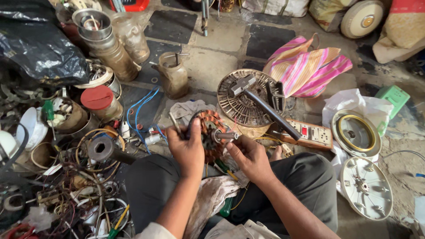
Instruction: The person works on a fan motor assembly while sitting on the floor, using a hammer to tap components into place and handling the internal copper-wound stator. The person manipulates a small bearing and a shaft, fitting them into the stator and testing the fit by hand.
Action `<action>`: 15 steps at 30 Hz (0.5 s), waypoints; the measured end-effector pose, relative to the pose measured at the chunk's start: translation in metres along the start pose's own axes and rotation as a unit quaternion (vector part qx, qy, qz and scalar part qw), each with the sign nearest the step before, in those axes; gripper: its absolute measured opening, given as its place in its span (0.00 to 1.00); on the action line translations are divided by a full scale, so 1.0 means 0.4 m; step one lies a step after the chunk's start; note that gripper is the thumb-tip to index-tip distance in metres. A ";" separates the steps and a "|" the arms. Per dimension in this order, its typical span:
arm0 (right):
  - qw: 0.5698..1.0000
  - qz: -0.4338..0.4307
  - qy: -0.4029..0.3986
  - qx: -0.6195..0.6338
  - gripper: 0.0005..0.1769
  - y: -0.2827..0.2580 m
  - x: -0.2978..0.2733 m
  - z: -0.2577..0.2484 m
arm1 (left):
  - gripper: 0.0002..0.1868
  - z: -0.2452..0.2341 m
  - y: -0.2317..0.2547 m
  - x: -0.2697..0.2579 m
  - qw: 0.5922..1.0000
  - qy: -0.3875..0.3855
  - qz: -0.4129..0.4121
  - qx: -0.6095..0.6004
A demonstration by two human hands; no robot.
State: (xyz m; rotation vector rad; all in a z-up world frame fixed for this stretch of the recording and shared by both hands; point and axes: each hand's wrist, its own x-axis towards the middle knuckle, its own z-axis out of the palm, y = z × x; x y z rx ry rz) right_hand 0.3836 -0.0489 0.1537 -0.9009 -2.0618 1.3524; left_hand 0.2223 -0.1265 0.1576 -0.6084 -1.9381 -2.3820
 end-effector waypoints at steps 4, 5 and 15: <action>0.981 0.105 -0.014 0.161 0.24 0.016 0.068 0.037 | 0.21 0.001 -0.040 0.088 0.994 -0.045 0.085 0.058; 0.965 0.138 -0.037 0.218 0.23 0.016 0.098 0.052 | 0.21 0.003 -0.051 0.118 0.989 -0.052 0.102 0.089; 0.766 0.354 -0.031 0.536 0.12 0.275 0.444 0.311 | 0.22 0.074 -0.274 0.347 0.909 -0.173 0.250 0.284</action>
